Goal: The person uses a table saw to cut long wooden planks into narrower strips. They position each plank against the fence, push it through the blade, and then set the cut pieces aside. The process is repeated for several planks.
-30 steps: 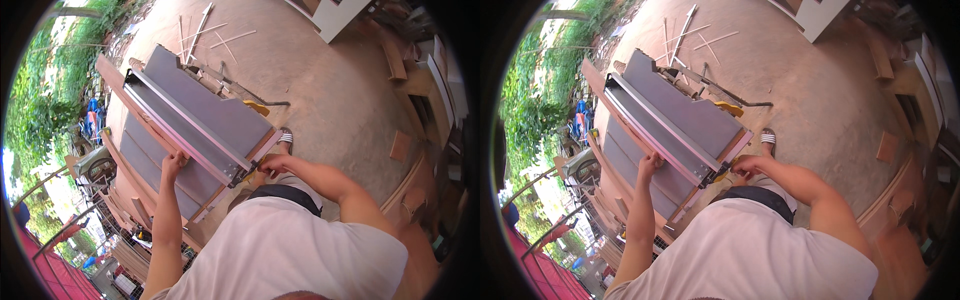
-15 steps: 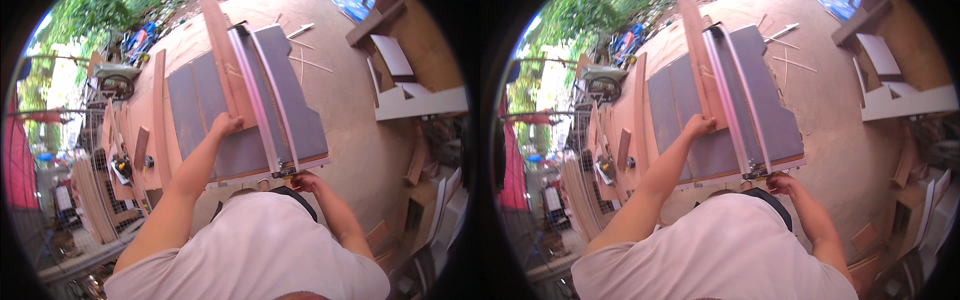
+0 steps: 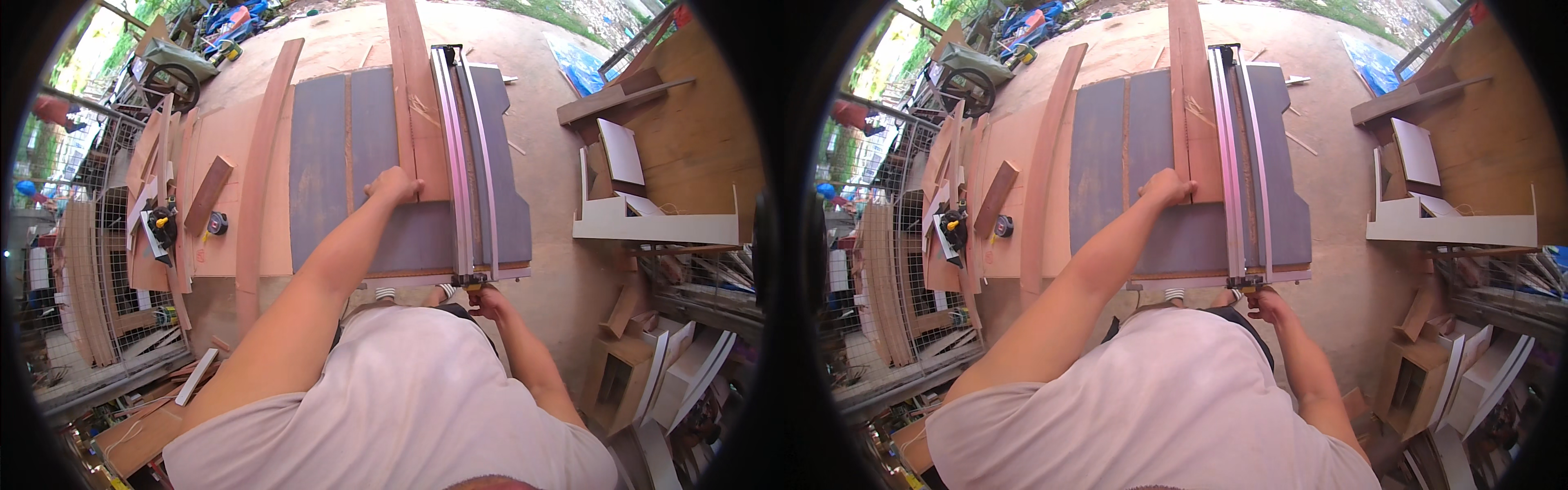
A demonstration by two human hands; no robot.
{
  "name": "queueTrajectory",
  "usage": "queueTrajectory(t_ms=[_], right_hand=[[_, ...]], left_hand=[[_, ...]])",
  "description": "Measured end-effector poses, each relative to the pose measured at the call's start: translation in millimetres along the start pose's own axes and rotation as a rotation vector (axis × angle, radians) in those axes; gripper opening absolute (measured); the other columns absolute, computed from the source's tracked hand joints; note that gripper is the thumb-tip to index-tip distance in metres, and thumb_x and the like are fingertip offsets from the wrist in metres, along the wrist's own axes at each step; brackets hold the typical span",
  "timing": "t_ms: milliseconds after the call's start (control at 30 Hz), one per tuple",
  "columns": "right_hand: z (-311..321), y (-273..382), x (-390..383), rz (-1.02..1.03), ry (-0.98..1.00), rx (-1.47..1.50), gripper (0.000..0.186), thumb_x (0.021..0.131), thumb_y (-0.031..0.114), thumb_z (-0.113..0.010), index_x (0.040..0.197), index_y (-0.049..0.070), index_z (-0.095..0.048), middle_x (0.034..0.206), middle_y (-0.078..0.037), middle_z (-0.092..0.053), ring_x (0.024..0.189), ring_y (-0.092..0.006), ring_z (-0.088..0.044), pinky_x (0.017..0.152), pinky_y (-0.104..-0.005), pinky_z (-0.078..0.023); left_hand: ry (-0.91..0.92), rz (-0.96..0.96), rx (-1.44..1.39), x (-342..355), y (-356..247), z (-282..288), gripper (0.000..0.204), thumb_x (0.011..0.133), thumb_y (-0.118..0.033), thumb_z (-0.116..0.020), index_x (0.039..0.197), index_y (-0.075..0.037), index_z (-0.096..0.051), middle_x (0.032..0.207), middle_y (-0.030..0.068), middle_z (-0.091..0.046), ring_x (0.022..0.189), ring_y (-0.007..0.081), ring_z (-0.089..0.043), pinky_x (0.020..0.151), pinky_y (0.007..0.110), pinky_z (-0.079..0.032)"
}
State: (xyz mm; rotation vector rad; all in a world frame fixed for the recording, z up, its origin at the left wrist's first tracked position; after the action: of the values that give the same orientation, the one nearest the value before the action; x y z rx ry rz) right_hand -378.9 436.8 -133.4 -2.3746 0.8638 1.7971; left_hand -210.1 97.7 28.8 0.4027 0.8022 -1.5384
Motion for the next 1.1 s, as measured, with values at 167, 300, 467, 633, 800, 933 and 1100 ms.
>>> queueTrajectory(t_ms=[167, 300, 467, 633, 800, 933, 1100], right_hand=[[-11, 5, -9, 0.013, -0.06, -0.011, 0.016, 0.082, 0.016, -0.063, 0.074, 0.019, -0.049, 0.061, 0.007, -0.033, 0.061, -0.0103, -0.04, 0.077, -0.0474, -0.042], [-15, 7, -11, 0.021, -0.09, -0.036, 0.018, 0.081, 0.016, -0.063, 0.072, 0.02, -0.048, 0.06, 0.007, -0.032, 0.059, -0.0101, -0.039, 0.077, -0.0468, -0.042], [-12, 4, -8, 0.022, -0.083, -0.02, 0.02, 0.081, 0.017, -0.064, 0.071, 0.02, -0.047, 0.06, 0.008, -0.032, 0.058, -0.0097, -0.038, 0.077, -0.0466, -0.041], [-11, 4, -6, 0.023, -0.085, -0.045, 0.021, 0.081, 0.019, -0.064, 0.069, 0.021, -0.047, 0.059, 0.008, -0.031, 0.058, -0.0097, -0.038, 0.076, -0.0464, -0.041], [-7, 3, -6, 0.032, -0.086, -0.062, 0.011, 0.082, 0.022, -0.065, 0.079, 0.017, -0.055, 0.068, 0.005, -0.05, 0.067, -0.0134, -0.05, 0.076, -0.044, -0.042], [-3, 4, -2, 0.026, -0.017, -0.055, 0.013, 0.082, 0.023, -0.065, 0.09, 0.014, -0.061, 0.084, 0.0, -0.061, 0.08, -0.0171, -0.057, 0.075, -0.0424, -0.045], [3, -2, 2, 0.048, 0.078, 0.027, 0.017, 0.082, 0.024, -0.066, 0.094, 0.012, -0.062, 0.087, -0.001, -0.063, 0.084, -0.0181, -0.058, 0.076, -0.0426, -0.046]], left_hand=[[-0.015, 0.007, -0.011, -1, 2, 1, 0.052, 0.081, -0.054, -0.064, 0.104, -0.007, -0.067, 0.107, 0.0104, -0.067, 0.106, 0.0274, -0.061, 0.091, 0.047, -0.04], [0.002, 0.018, 0.005, 3, 1, 2, 0.056, 0.081, -0.055, -0.065, 0.106, -0.005, -0.067, 0.11, 0.012, -0.067, 0.108, 0.0295, -0.06, 0.092, 0.049, -0.039], [0.022, 0.038, 0.002, -3, -3, 5, 0.049, 0.081, -0.05, -0.065, 0.108, -0.009, -0.067, 0.114, 0.0095, -0.066, 0.11, 0.0267, -0.06, 0.094, 0.046, -0.036], [0.001, 0.034, -0.012, -3, -1, 3, 0.047, 0.081, -0.049, -0.066, 0.105, -0.009, -0.068, 0.112, 0.0095, -0.066, 0.108, 0.0267, -0.061, 0.092, 0.045, -0.036], [-0.072, -0.014, -0.057, -15, 0, 2, 0.049, 0.08, -0.049, -0.067, 0.105, -0.007, -0.064, 0.111, 0.0112, -0.067, 0.106, 0.0281, -0.062, 0.093, 0.046, -0.036], [-0.231, -0.064, -0.117, -11, 11, -16, 0.062, 0.079, -0.051, -0.068, 0.12, -0.008, -0.052, 0.111, 0.0145, -0.066, 0.108, 0.0301, -0.061, 0.095, 0.048, -0.035], [-0.217, -0.076, -0.153, -12, 12, -19, 0.065, 0.078, -0.05, -0.069, 0.124, -0.009, -0.046, 0.112, 0.0164, -0.065, 0.109, 0.0319, -0.06, 0.098, 0.049, -0.035]])
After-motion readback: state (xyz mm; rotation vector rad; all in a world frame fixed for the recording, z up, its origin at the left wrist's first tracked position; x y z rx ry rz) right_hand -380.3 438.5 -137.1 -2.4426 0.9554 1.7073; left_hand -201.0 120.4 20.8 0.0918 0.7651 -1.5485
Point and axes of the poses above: each hand's wrist, its own x-axis towards the middle knuckle, its own z-axis out of the back of the hand, y = z × x, the point moved 1 cm from there along x, towards the middle knuckle
